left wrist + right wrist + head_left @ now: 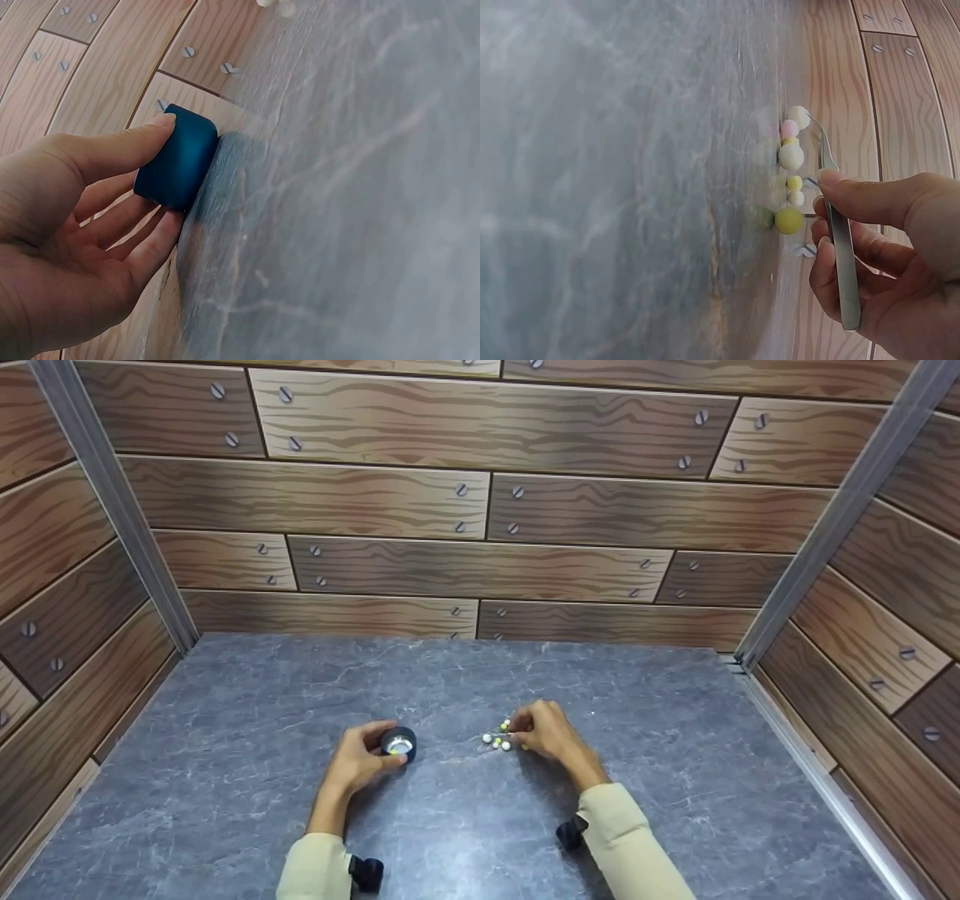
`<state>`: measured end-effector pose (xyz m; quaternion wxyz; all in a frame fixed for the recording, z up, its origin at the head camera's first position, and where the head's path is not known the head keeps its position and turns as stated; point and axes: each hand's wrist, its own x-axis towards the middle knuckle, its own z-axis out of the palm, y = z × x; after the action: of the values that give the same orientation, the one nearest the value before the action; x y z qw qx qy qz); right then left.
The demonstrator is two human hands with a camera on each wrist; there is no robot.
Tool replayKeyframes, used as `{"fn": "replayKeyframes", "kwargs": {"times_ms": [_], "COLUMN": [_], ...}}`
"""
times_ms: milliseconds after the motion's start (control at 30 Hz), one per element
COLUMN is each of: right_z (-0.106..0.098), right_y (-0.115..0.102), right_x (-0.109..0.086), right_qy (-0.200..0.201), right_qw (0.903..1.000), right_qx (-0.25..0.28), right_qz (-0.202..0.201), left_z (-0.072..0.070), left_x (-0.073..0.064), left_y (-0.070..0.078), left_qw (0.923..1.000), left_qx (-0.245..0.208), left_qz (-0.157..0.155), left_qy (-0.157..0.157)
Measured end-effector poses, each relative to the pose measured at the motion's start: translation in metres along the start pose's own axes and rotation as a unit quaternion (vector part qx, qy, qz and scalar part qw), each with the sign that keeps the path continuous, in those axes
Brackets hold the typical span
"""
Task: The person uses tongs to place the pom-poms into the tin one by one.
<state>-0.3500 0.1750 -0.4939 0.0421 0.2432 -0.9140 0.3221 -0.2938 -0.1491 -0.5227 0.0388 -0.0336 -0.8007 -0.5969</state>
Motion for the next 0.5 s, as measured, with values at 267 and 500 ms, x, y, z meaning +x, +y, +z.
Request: {"fn": "replayKeyframes", "kwargs": {"times_ms": [267,500], "right_z": [0.0001,-0.0014], "right_y": [-0.0015,-0.0091], "right_x": [-0.0007,0.0002], "right_qy": [-0.001,-0.005], "right_qw": [1.0000,0.9998], "right_qx": [0.000,0.015], "right_qz": [0.006,0.015], "left_z": [0.0007,0.0004], "left_x": [0.0014,-0.0009], "left_y": [-0.0006,-0.0008], "left_qw": [1.0000,0.9999], "left_qx": [0.006,0.011], "left_qz": [-0.006,-0.005], "left_qy": [0.002,-0.001]}}
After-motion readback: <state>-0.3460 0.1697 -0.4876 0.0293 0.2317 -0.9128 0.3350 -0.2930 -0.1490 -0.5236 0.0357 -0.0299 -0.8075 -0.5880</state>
